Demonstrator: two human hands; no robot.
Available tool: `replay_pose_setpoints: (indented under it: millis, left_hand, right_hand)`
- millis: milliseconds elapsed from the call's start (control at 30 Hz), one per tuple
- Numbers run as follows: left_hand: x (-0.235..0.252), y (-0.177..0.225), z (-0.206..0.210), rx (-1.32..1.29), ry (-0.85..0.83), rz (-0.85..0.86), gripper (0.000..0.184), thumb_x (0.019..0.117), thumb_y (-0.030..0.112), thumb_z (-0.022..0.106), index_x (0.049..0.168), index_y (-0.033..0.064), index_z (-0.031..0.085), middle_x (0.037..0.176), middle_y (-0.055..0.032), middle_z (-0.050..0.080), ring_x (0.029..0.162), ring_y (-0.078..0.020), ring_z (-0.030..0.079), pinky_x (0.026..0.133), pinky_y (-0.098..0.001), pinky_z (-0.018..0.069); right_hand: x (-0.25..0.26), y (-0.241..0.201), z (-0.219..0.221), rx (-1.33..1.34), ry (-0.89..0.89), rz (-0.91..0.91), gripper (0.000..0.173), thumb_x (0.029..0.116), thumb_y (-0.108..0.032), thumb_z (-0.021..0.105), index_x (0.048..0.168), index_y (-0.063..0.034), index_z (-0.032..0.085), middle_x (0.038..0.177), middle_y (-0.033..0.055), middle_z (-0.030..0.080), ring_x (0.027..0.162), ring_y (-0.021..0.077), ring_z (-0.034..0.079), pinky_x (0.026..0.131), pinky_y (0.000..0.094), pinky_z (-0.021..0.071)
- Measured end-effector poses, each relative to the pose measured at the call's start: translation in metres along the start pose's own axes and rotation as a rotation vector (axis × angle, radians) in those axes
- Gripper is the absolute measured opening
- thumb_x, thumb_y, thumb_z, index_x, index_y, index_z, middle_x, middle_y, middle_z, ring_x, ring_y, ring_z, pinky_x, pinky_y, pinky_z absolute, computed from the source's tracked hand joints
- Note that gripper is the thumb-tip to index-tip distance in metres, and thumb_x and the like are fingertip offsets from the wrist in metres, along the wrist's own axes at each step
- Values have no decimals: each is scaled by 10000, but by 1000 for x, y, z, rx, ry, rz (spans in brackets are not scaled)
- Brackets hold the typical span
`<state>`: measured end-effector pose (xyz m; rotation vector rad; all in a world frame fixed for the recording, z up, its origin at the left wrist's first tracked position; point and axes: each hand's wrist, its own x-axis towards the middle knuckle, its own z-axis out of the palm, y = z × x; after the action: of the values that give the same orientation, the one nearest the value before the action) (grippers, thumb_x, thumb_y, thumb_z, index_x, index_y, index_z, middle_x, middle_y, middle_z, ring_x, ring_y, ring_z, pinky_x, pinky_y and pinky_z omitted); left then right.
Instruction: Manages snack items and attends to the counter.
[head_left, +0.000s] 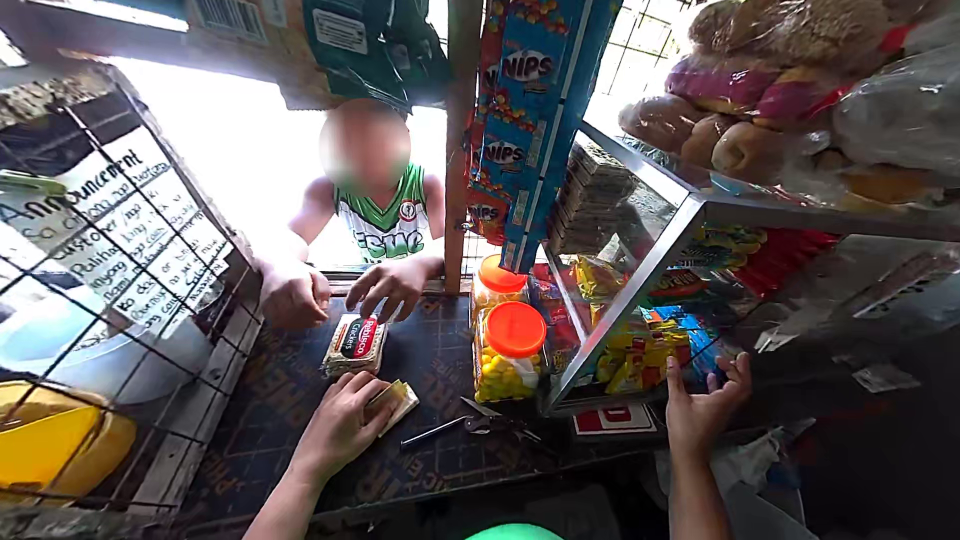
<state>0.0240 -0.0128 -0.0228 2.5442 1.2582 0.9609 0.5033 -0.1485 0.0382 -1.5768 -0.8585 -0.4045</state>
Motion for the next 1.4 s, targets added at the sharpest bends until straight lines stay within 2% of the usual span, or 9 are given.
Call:
replay_pose_setpoints:
  millis: [200,467,600,767,833,900,1033,1233,1400]
  left_hand:
    - [-1,4,-2,-12,-4,-46,466,891,460,573,991,41,751,986,-168,705,966,-412,651,838,-596,501]
    - [-1,-4,1,-55,17,-27,501,890,477,570,966,14,746,975,-188,703,967,-430,650,863,-620,496]
    - [2,5,-12,-120,-85,-54,463,896,375,643,1027,-62,724,1040,-307,673,1043,-546,609,924,-684,448]
    - [2,11,-19,-97,-109,-93,420,917,321,653,1037,-76,722,1072,-328,673,1057,-567,609,927,-681,457]
    - [2,11,-19,-92,-86,-80,407,925,312,646,1015,-76,726,1039,-317,681,1029,-552,621,914,-664,469]
    - [3,10,-18,-100,-88,-78,409,926,313,640,1007,-78,726,1020,-313,679,1016,-544,620,924,-653,464]
    - [3,4,-14,-109,-92,-81,429,921,342,622,993,-67,731,993,-294,682,996,-524,621,914,-645,460]
    - [5,4,-15,-151,-81,-77,391,921,309,644,1010,-62,732,990,-284,682,992,-500,622,902,-622,467]
    - [4,-2,-7,-131,5,-46,425,900,381,614,944,-21,747,936,-218,703,934,-442,655,841,-604,502]
  right_hand:
    - [5,3,-6,-5,-8,-6,675,855,-197,805,1335,137,467,1599,341,264,1464,352,369,1120,416,417]
    - [31,23,-19,2,17,97,683,879,-134,780,1410,122,433,1615,297,287,1456,353,406,1129,441,431]
    - [47,46,-24,-33,72,126,645,910,-131,751,1428,107,449,1608,275,327,1447,334,432,1107,437,457]
    - [67,60,-33,-127,91,201,642,922,-110,747,1452,78,437,1580,260,383,1433,345,442,1090,467,464]
    - [68,49,-38,-182,97,143,658,915,-176,753,1430,104,454,1550,302,398,1413,388,440,1084,485,442]
    - [68,27,-43,-232,143,-35,534,940,-216,699,1321,129,554,1458,338,473,1341,410,493,1044,468,465]
    - [95,-13,-38,-248,89,-442,253,997,-127,605,1094,75,722,1114,281,680,1008,344,679,866,384,573]
    - [172,-45,-5,-367,-282,-401,234,1020,-81,589,1193,-22,734,1169,239,675,1077,408,664,918,561,537]
    - [192,-51,11,-487,-350,-450,165,982,-127,680,1090,-35,764,1088,219,698,937,417,694,777,632,541]
